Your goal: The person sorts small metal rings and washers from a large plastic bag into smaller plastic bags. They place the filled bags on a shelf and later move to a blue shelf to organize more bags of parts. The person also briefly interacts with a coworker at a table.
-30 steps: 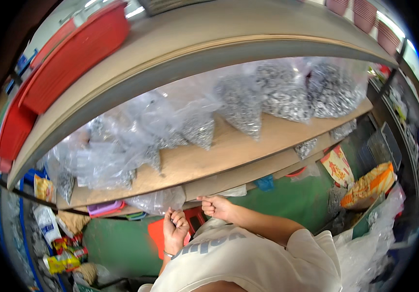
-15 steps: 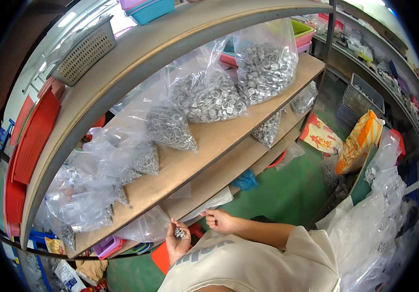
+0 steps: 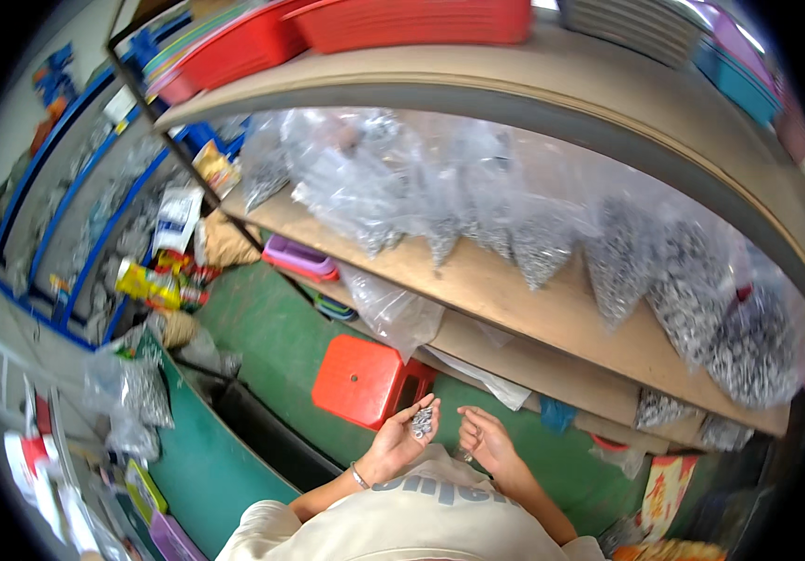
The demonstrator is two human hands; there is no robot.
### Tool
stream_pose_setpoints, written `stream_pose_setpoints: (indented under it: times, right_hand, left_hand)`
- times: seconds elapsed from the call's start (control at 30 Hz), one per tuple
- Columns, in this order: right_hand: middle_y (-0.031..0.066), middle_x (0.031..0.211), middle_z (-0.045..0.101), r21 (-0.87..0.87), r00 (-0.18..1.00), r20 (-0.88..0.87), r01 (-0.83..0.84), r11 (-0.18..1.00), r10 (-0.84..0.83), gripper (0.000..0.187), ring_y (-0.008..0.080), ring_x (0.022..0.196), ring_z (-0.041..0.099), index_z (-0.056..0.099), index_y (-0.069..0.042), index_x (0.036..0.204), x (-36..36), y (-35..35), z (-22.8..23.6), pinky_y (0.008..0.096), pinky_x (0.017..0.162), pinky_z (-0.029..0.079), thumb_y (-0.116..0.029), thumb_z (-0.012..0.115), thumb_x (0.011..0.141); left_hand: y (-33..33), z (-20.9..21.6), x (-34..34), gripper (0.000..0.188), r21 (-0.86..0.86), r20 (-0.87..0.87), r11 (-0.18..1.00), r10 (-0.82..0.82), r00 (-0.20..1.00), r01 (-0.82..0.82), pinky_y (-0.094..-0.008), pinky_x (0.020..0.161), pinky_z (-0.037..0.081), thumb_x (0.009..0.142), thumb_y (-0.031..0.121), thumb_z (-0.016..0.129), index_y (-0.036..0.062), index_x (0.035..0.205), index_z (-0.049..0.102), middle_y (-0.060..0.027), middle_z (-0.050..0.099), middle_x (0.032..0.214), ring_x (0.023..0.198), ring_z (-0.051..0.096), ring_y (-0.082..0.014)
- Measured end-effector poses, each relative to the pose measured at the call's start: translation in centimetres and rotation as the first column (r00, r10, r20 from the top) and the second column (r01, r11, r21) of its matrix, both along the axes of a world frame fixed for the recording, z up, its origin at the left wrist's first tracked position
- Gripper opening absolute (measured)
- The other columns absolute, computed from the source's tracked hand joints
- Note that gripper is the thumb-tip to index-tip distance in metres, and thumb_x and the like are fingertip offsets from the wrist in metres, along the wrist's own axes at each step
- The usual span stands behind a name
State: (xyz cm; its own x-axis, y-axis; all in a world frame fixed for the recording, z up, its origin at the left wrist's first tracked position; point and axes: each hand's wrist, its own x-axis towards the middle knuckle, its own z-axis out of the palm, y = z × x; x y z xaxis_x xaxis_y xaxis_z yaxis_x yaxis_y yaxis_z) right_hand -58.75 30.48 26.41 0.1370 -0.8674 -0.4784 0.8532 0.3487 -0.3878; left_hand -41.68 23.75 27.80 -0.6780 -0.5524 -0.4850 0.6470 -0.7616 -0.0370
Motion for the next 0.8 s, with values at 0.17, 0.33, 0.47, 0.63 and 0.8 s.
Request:
stream_pose_setpoints:
  times: [0.17,0.33,0.47,0.63,0.8]
  right_hand:
    - [-0.0027,0.059,0.038,-0.049,0.952,-0.206,-0.24,0.97,0.225,0.013,0.0071,0.049,0.034,0.053,-0.002,0.094,3.2,-3.3,2.6,0.0217,0.045,0.029,-0.013,0.051,0.087]
    - [-0.0034,0.061,0.042,-0.135,0.842,-0.36,-0.474,0.87,0.403,0.014,0.0043,0.046,0.034,0.052,-0.001,0.096,9.3,-7.2,4.7,0.0194,0.044,0.027,-0.011,0.053,0.086]
    - [-0.0029,0.064,0.045,-0.153,0.756,-0.456,-0.586,0.795,0.469,0.016,0.0031,0.047,0.036,0.051,-0.001,0.1,15.7,-9.1,6.1,0.0174,0.044,0.029,-0.008,0.053,0.085]
    - [-0.0031,0.065,0.046,-0.189,0.7,-0.531,-0.647,0.738,0.477,0.021,0.0021,0.048,0.035,0.05,-0.002,0.103,21.7,-11.4,8.0,0.0163,0.044,0.029,-0.009,0.055,0.084]
    - [-0.0071,0.058,0.042,-0.101,0.629,-0.613,-0.663,0.742,0.478,0.021,0.001,0.049,0.034,0.053,-0.004,0.103,24.9,-13.9,9.3,0.0163,0.045,0.026,-0.01,0.057,0.083]
  left_hand:
    - [0.4,1.8,4.1,0.039,-0.148,0.094,0.963,0.241,0.966,-0.226,-0.0371,0.093,0.042,0.089,0.005,0.041,-0.0014,0.126,0.034,-0.0173,0.043,0.125,0.112,0.047,-0.0261]
    - [0.3,3.5,10.1,0.042,-0.258,0.098,0.895,0.399,0.912,-0.364,-0.0381,0.097,0.038,0.086,0.002,0.044,-0.0026,0.127,0.034,-0.0177,0.039,0.129,0.118,0.041,-0.0269]
    - [0.2,3.6,15.4,0.039,-0.334,0.138,0.857,0.456,0.879,-0.392,-0.0337,0.087,0.046,0.087,0.004,0.046,-0.0033,0.125,0.037,-0.0164,0.047,0.122,0.105,0.052,-0.0232]
    - [-0.9,3.5,21.6,0.036,-0.452,0.315,0.865,0.383,0.868,-0.218,-0.0263,0.069,0.05,0.088,0.008,0.047,-0.0039,0.121,0.042,-0.0151,0.056,0.11,0.085,0.059,-0.0179]
    - [-2.5,3.1,25.2,0.035,-0.479,0.33,0.862,0.354,0.875,-0.168,-0.0208,0.054,0.044,0.089,0.013,0.047,-0.003,0.121,0.044,-0.0145,0.059,0.1,0.067,0.056,-0.0127]
